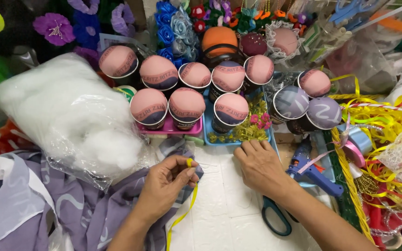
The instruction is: The person is tying a small yellow ribbon and then cutting it with scissors as part of a handicraft project.
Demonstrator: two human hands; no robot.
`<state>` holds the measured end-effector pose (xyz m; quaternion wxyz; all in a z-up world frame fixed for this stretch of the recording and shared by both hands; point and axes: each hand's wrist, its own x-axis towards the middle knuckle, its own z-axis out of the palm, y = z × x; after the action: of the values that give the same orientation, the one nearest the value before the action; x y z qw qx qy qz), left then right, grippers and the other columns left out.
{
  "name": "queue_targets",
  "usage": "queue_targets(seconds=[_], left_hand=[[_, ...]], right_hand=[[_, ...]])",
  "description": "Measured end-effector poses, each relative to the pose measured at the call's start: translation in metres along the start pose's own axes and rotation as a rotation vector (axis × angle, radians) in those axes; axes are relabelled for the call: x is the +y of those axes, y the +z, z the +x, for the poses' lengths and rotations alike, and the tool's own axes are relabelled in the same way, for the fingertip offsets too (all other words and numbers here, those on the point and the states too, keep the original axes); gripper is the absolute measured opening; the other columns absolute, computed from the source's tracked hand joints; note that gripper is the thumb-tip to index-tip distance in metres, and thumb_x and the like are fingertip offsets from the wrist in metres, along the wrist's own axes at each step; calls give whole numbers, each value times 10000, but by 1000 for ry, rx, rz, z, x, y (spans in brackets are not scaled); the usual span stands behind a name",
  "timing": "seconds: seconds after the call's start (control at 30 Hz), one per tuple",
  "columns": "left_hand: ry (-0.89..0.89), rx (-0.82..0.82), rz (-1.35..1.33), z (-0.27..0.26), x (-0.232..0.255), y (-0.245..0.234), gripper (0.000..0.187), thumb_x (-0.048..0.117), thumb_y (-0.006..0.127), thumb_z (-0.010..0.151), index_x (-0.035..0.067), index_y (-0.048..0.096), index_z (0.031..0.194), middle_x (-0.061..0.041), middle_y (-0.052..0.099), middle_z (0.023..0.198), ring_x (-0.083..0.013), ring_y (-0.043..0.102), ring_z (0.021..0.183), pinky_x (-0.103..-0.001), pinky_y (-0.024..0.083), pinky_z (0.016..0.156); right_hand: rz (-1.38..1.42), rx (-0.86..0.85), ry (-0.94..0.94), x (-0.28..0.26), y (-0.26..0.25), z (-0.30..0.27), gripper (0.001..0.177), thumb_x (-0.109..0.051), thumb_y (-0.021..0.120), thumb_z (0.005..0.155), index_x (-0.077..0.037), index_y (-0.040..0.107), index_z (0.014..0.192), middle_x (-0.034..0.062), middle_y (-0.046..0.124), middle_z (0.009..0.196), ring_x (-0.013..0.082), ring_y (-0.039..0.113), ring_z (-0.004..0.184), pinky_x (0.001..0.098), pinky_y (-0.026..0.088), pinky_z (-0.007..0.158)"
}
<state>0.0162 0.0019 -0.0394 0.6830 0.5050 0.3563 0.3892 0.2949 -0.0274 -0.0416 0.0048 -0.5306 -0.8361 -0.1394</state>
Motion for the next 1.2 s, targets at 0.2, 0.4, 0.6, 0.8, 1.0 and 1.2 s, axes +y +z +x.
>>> queue_targets(seconds=[0.2,0.4,0.6,0.8,1.0,1.2], left_hand=[[-72,-51,11,-3,2,13,162,124,704,926,18,740,1043,-101,723,764,-153,684,691,-246,558,699],[-142,-121,-24,-6,-10,26,284,244,663,959,5,763,1077,-99,718,748,-152,660,642,-253,569,670],[-102,-151,-72,-5,-23,26,269,270,671,963,13,743,1003,-84,698,738,-133,654,647,-246,589,653],[-148,-95,-127,-9,-21,28,250,248,695,947,4,734,985,-91,717,749,-139,653,640,-247,575,658],[-129,-84,-142,-7,-19,28,237,195,671,955,-20,747,1021,-105,716,770,-138,674,703,-258,605,696],[-90,-93,-14,-6,-19,29,177,187,672,964,20,728,969,-57,711,752,-118,658,657,-233,556,669]], right_hand=[[810,101,257,-20,-60,6,141,-215,543,1017,-124,607,930,22,612,881,227,562,820,347,430,777],[1152,249,264,-57,-85,17,189,-204,556,1009,-76,629,890,38,628,861,185,586,796,315,447,716],[878,391,185,-72,-76,18,91,-119,594,983,-68,660,946,63,607,867,227,575,800,338,441,739],[1004,358,212,-73,-76,12,190,-88,562,987,-89,737,1063,64,651,898,210,612,848,321,468,781],[1050,356,279,-71,-67,8,227,-99,571,982,-80,741,1131,69,713,968,208,664,897,322,509,813],[1096,373,242,-71,-68,11,175,-126,569,982,-57,717,1044,77,706,893,213,669,852,322,531,764]])
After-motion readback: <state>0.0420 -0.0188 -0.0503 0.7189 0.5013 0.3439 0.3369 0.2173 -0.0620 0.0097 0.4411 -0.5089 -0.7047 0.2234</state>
